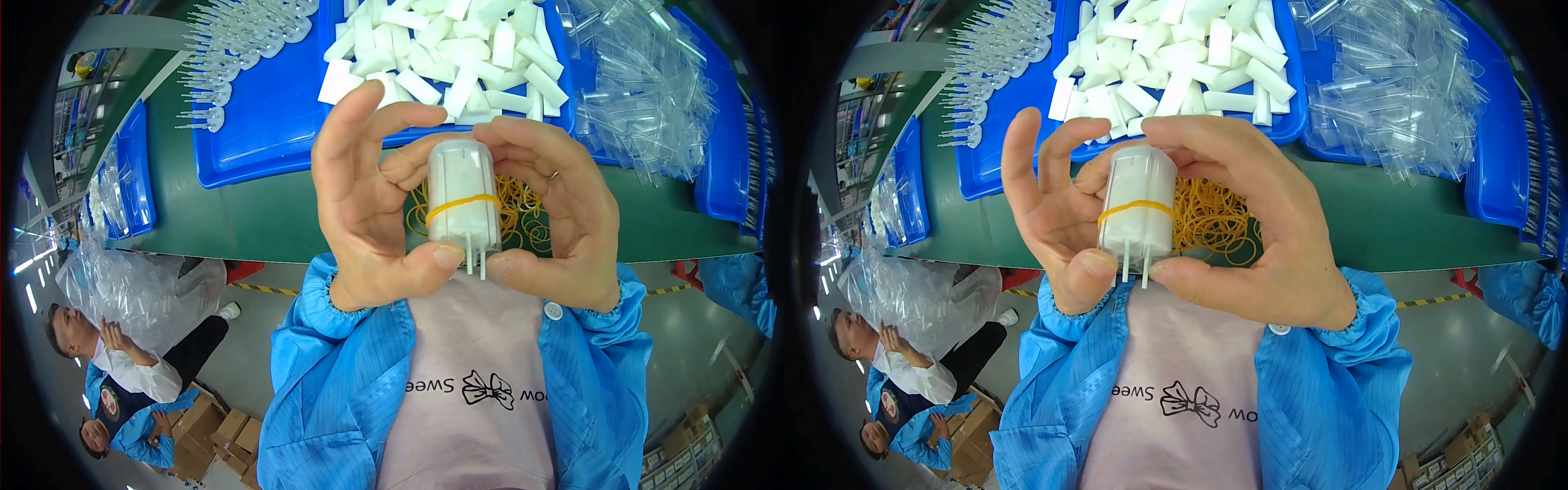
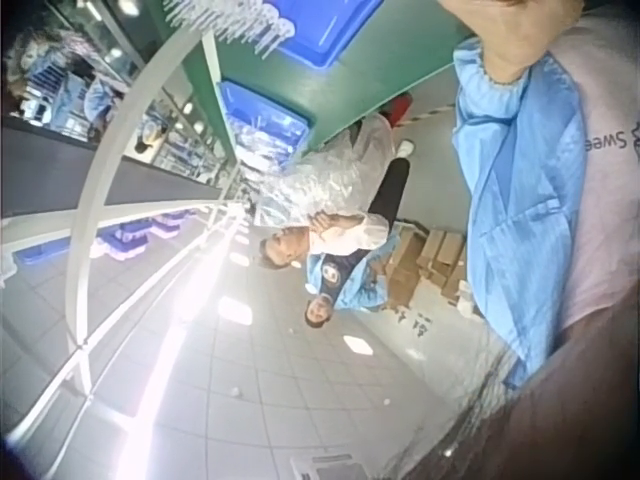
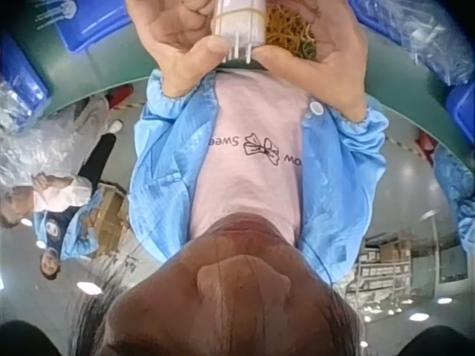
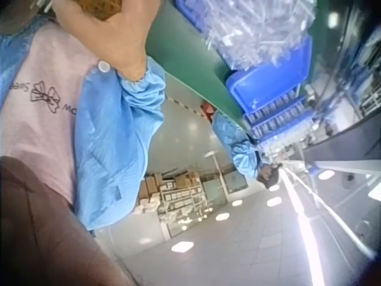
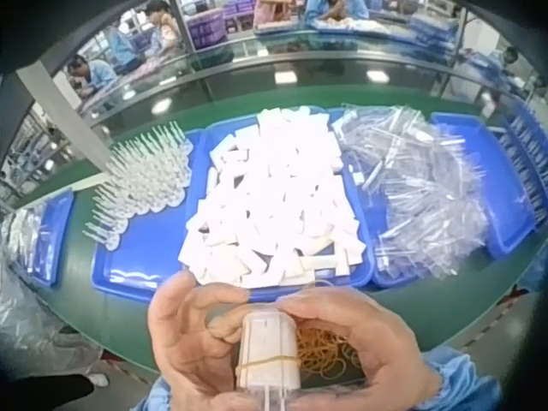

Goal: The person attaches clear plastic sleeves over foam blocks mounted on a plastic base, secures the bundle with a rubber band, and pushes white foam blocks onto the prongs of another plastic base by hand.

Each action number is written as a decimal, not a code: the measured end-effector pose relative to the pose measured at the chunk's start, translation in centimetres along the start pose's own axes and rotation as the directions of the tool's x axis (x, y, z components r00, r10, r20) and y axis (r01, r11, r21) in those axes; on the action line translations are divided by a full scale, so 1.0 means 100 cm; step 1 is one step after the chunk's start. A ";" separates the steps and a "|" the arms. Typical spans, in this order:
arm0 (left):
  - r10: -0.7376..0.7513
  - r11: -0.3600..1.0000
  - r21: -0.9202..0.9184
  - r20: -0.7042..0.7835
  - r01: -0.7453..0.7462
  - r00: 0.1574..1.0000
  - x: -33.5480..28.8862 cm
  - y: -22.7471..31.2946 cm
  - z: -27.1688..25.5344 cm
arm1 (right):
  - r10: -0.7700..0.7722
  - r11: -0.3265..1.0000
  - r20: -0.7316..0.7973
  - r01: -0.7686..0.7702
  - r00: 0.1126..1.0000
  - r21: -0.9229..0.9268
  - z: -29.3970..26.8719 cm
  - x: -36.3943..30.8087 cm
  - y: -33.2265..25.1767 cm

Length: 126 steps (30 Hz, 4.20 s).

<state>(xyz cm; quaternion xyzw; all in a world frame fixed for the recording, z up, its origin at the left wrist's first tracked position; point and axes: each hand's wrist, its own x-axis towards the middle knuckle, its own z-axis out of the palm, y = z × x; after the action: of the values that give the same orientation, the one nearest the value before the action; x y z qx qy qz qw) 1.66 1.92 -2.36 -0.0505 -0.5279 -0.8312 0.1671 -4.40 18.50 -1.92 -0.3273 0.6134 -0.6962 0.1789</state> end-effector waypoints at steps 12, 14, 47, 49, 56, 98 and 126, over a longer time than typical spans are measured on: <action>-0.276 0.961 0.035 0.025 0.275 0.961 0.001 -0.001 -0.002 | 0.032 0.997 -0.198 -0.018 0.980 0.072 -0.003 0.002 0.003; -0.278 0.961 0.021 0.016 0.277 0.961 0.002 -0.001 -0.003 | 0.036 0.994 -0.176 -0.017 0.984 0.111 -0.001 0.002 0.002; -0.254 0.966 0.012 0.243 0.259 0.936 0.010 0.006 -0.025 | -0.032 0.998 -0.015 0.031 0.999 -0.052 0.001 -0.001 -0.003; -0.178 0.984 0.074 0.303 0.163 0.936 0.008 0.007 -0.026 | -0.040 0.997 0.000 0.040 0.999 -0.061 0.001 -0.002 -0.003; -0.185 0.981 0.111 0.343 0.156 0.921 0.005 0.011 -0.029 | -0.129 0.978 -0.043 0.120 0.991 -0.170 0.001 -0.007 -0.003; -0.572 0.754 -0.313 0.121 0.578 0.811 0.006 0.007 -0.012 | -0.277 0.800 -0.047 0.203 0.960 -0.565 0.010 0.006 -0.007; -0.653 0.523 -0.458 0.326 0.719 0.683 0.008 -0.002 -0.017 | -0.348 0.674 0.021 0.265 0.937 -0.689 0.009 0.009 -0.001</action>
<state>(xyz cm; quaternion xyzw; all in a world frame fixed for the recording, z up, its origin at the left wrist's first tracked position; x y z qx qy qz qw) 1.03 0.29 -3.11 0.0686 -0.2493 -0.9391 -0.2262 -4.45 17.28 -1.56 -0.4285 0.7708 -0.4590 -0.1079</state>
